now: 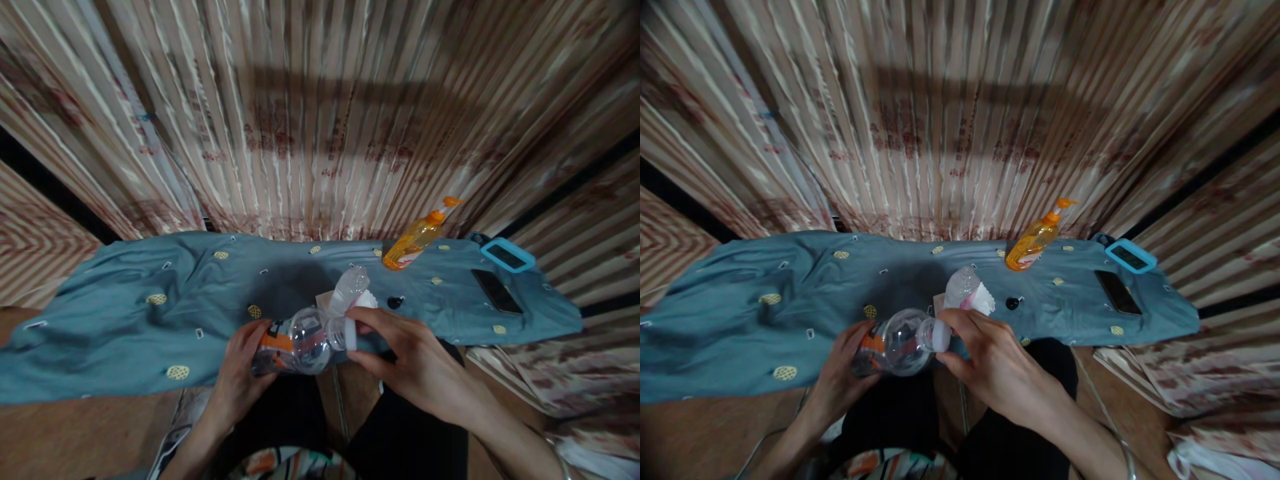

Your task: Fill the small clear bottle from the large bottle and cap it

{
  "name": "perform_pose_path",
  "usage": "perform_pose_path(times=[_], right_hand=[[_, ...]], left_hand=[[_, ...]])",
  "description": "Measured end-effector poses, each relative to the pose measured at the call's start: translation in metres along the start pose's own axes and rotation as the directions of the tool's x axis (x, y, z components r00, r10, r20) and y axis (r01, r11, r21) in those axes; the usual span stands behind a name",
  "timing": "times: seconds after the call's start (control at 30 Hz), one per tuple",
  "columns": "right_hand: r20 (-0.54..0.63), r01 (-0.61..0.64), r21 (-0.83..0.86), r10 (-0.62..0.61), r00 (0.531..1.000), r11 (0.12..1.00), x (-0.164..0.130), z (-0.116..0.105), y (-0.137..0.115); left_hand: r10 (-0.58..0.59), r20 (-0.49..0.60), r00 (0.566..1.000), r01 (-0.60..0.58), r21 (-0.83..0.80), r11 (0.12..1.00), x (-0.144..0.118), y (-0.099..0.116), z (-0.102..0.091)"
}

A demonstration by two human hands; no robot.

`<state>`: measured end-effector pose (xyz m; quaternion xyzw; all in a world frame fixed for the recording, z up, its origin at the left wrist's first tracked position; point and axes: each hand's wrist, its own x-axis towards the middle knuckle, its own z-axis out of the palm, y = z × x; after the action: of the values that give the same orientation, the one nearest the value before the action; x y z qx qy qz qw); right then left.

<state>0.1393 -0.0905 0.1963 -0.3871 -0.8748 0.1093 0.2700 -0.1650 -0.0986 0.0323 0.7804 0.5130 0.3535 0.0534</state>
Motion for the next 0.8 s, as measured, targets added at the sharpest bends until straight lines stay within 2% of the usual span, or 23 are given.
perform_pose_path(times=[0.23,0.53,0.8], right_hand=[[0.04,0.026,0.033,-0.027,0.999,0.999,-0.006,0.007,0.003],[0.092,-0.029,0.106,0.02,0.996,0.994,-0.013,0.009,0.01],[0.074,-0.165,0.109,0.158,0.985,0.98,-0.015,0.02,0.008]], left_hand=[[0.05,0.027,0.998,-0.051,0.053,0.997,0.002,-0.003,-0.004],[0.087,0.138,0.987,-0.093,0.041,0.995,0.003,-0.003,-0.016],[0.105,0.07,0.992,-0.11,0.077,0.991,0.002,0.0,-0.009]])
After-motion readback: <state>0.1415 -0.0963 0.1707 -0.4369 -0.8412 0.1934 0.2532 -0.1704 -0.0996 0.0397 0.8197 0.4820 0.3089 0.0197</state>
